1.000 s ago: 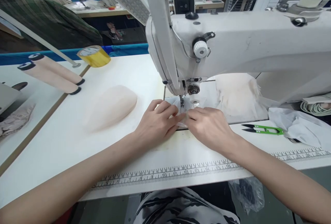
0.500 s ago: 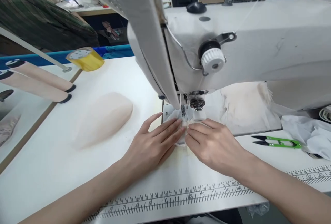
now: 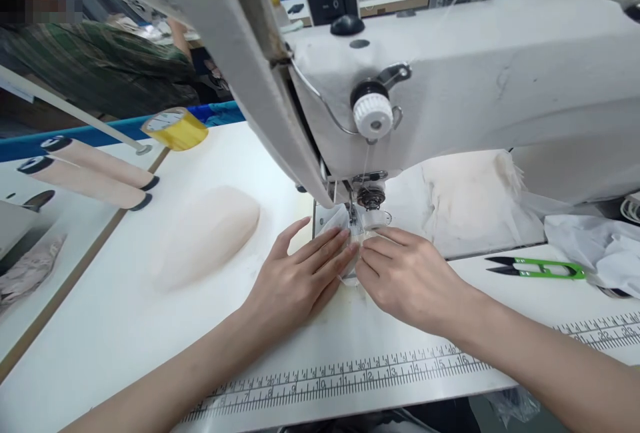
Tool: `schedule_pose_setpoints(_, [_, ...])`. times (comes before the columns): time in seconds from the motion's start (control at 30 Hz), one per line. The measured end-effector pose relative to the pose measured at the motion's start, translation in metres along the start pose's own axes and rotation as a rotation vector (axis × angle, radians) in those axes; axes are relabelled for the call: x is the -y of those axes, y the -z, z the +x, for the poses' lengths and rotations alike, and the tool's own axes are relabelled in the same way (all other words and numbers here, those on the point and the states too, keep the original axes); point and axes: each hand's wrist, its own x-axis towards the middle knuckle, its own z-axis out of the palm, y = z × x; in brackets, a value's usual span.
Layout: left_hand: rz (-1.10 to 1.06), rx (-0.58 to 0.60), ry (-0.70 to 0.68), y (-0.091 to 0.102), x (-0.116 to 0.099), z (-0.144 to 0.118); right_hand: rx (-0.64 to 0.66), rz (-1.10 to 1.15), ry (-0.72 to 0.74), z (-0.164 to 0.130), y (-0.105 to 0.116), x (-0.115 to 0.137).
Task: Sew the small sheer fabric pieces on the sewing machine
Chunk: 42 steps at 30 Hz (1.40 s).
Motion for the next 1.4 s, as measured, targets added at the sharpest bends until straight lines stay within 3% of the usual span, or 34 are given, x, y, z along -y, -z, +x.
schedule_pose_setpoints(0.57, [-0.013,-0.01,0.038,-0.006,0.007,0.005,0.001,-0.075,-0.009,0.0,-0.005,-0.007])
schedule_pose_setpoints(0.77, [-0.056,-0.062,-0.027,-0.002,0.006,0.002,-0.005,-0.132,0.015,0.0,-0.005,-0.005])
schedule_pose_setpoints(1.17, [-0.06,-0.068,0.038,-0.008,0.011,0.006,-0.021,-0.16,0.029,-0.001,-0.01,-0.008])
schedule_pose_setpoints(1.4, [-0.063,-0.058,0.045,0.0,0.0,-0.001,-0.007,-0.188,0.032,-0.002,-0.012,-0.009])
